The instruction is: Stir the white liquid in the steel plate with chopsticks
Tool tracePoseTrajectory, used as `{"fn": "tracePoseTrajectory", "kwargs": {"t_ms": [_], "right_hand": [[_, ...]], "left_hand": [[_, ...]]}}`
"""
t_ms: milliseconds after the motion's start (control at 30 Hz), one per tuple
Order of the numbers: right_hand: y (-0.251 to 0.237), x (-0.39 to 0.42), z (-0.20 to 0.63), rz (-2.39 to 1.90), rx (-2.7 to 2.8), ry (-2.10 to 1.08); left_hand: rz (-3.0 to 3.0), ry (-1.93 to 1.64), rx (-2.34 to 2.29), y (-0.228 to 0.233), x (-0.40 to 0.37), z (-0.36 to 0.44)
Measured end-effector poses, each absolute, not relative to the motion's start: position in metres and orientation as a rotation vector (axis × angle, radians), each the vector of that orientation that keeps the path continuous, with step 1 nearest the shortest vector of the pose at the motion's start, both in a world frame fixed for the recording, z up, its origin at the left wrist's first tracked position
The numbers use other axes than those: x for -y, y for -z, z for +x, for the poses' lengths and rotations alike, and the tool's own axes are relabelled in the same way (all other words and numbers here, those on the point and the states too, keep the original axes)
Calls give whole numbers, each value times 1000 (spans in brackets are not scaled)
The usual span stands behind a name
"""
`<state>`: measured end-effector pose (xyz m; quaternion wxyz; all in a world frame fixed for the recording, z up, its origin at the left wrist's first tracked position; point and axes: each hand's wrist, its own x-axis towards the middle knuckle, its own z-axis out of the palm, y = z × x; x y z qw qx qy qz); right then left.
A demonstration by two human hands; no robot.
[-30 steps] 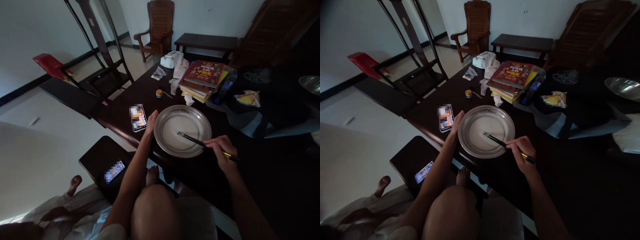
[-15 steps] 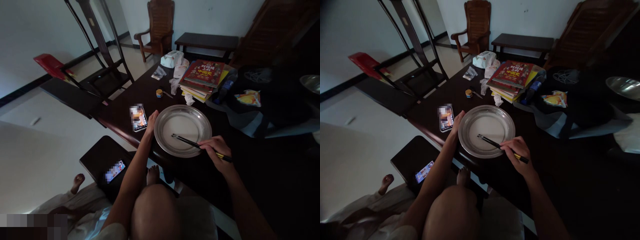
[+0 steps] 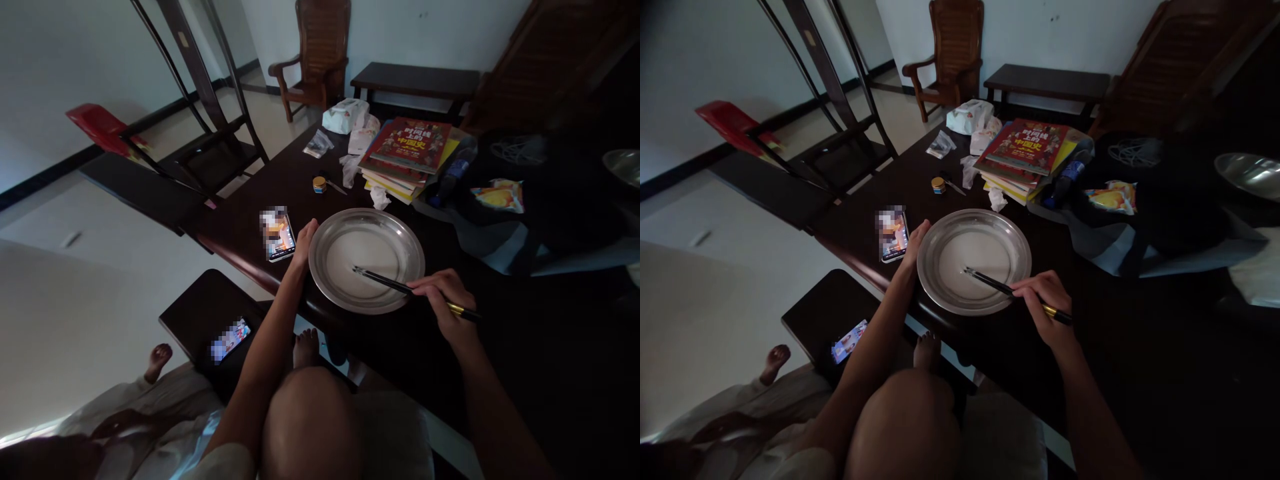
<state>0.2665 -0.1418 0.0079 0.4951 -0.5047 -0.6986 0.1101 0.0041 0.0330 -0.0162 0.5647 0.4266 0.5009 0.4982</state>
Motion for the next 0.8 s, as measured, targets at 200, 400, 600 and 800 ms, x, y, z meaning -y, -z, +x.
{"fn": "tracePoseTrajectory", "kwargs": {"t_ms": [200,400,600,800], "right_hand": [[-6,142,266,-1237,1753,-278],[-7,142,266,-1208,1717,-298],[-7,142,266,-1235,1707,-258],[-6,141,264,-1197,1772,-285]], "left_hand": [[999,-1180,-1172,18,-33,4],[957,-1167,-1194,13,-33,6],[960,-1181,-1174,12,-32,7],[953,-1166,-1187,13,-34,6]]}}
